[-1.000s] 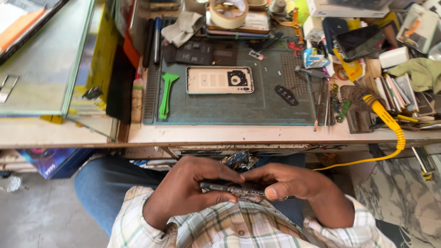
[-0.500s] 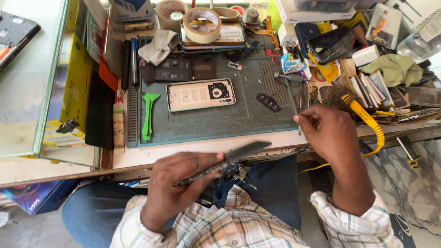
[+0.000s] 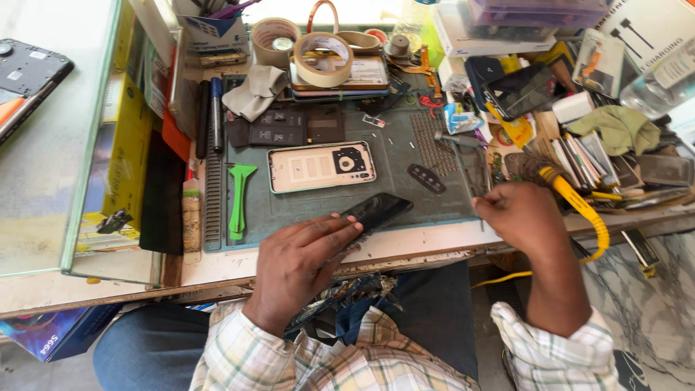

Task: The person uses a metal prying tool to separate the screen from the smartphone frame, then removes the back cover to expose the internal battery and components. The person handles the phone and tools throughout the clip.

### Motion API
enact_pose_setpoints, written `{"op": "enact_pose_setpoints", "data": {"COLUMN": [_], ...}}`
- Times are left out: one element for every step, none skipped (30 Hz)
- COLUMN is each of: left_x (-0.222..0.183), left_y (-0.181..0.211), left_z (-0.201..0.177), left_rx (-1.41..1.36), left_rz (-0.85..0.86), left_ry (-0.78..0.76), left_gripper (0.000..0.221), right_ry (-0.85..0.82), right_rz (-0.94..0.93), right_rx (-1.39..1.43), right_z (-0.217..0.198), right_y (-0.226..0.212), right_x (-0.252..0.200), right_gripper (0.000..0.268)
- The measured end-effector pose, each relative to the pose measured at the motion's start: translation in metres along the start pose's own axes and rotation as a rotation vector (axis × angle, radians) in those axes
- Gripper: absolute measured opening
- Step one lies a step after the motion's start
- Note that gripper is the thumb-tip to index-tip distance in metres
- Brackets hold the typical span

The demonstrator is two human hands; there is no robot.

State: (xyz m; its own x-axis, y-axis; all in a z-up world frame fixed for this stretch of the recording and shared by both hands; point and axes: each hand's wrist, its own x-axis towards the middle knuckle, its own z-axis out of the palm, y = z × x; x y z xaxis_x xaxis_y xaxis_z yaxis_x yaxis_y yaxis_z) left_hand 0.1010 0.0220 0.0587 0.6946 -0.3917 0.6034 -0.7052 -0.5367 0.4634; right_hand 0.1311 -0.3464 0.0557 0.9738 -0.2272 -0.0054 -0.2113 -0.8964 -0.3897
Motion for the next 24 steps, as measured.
{"op": "enact_pose_setpoints", "data": {"left_x": [-0.001,-0.002,-0.004,-0.006,-0.006,-0.007,-0.007,-0.008,-0.008,-0.007,-0.006,-0.006,-0.006,-0.006,-0.005,-0.005,-0.006,-0.007,-0.008,-0.01,-0.012,-0.015,-0.016,-0.018], "left_y": [-0.002,-0.003,-0.004,-0.005,-0.006,-0.007,-0.008,-0.008,-0.008,-0.007,-0.006,-0.006,-0.005,-0.005,-0.004,-0.004,-0.002,-0.001,-0.001,-0.001,-0.001,-0.001,-0.002,-0.003], "left_z": [0.001,0.002,0.002,0.002,0.003,0.003,0.003,0.002,0.001,0.001,0.0,-0.001,-0.002,-0.004,-0.004,-0.005,-0.005,-0.005,-0.006,-0.006,-0.006,-0.006,-0.004,-0.003], "left_rx": [-0.016,-0.032,-0.045,-0.051,-0.062,-0.073,-0.08,-0.086,-0.096,-0.109,-0.123,-0.136,-0.145,-0.155,-0.163,-0.166,-0.165,-0.164,-0.16,-0.156,-0.152,-0.131,-0.114,-0.097], "left_rz": [-0.003,-0.007,-0.014,-0.024,-0.032,-0.04,-0.05,-0.061,-0.07,-0.112,-0.152,-0.193,-0.221,-0.25,-0.278,-0.263,-0.25,-0.236,-0.242,-0.249,-0.259,-0.26,-0.259,-0.258], "left_ry": [-0.004,-0.008,-0.013,-0.008,-0.006,-0.004,-0.015,-0.025,-0.037,-0.049,-0.059,-0.069,-0.071,-0.072,-0.072,-0.033,0.006,0.046,0.04,0.035,0.027,0.025,0.022,0.02], "left_gripper": [0.033,0.033,0.033,0.034,0.034,0.034,0.039,0.044,0.05,0.059,0.068,0.077,0.084,0.092,0.1,0.102,0.104,0.106,0.108,0.11,0.112,0.11,0.109,0.108], "right_ry": [-0.037,-0.076,-0.12,-0.16,-0.198,-0.237,-0.248,-0.259,-0.267,-0.239,-0.209,-0.178,-0.176,-0.178,-0.183,-0.147,-0.115,-0.082,-0.066,-0.049,-0.035,-0.006,0.025,0.056], "right_rz": [0.073,0.147,0.218,0.23,0.248,0.266,0.262,0.257,0.256,0.2,0.14,0.078,-0.034,-0.148,-0.264,-0.304,-0.346,-0.388,-0.428,-0.467,-0.502,-0.534,-0.564,-0.592], "right_rx": [0.11,0.22,0.329,0.434,0.538,0.642,0.745,0.848,0.951,1.118,1.285,1.45,1.495,1.539,1.58,1.546,1.514,1.481,1.382,1.283,1.186,1.066,0.942,0.819], "right_z": [0.0,0.0,0.001,0.003,0.003,0.004,0.004,0.004,0.005,0.007,0.01,0.013,0.018,0.026,0.034,0.041,0.05,0.056,0.06,0.063,0.064,0.065,0.066,0.066], "right_y": [0.005,0.01,0.015,0.02,0.026,0.032,0.038,0.042,0.045,0.046,0.044,0.039,0.032,0.021,0.008,-0.006,-0.021,-0.035,-0.047,-0.057,-0.065,-0.071,-0.076,-0.081], "right_x": [0.0,0.0,-0.001,-0.001,-0.003,-0.006,-0.01,-0.015,-0.021,-0.027,-0.032,-0.037,-0.041,-0.046,-0.051,-0.057,-0.063,-0.069,-0.075,-0.081,-0.085,-0.086,-0.086,-0.086], "right_gripper": [0.034,0.034,0.034,0.034,0.034,0.034,0.03,0.026,0.023,0.019,0.015,0.012,0.009,0.008,0.01,0.01,0.011,0.011,0.013,0.014,0.015,0.017,0.018,0.02]}}
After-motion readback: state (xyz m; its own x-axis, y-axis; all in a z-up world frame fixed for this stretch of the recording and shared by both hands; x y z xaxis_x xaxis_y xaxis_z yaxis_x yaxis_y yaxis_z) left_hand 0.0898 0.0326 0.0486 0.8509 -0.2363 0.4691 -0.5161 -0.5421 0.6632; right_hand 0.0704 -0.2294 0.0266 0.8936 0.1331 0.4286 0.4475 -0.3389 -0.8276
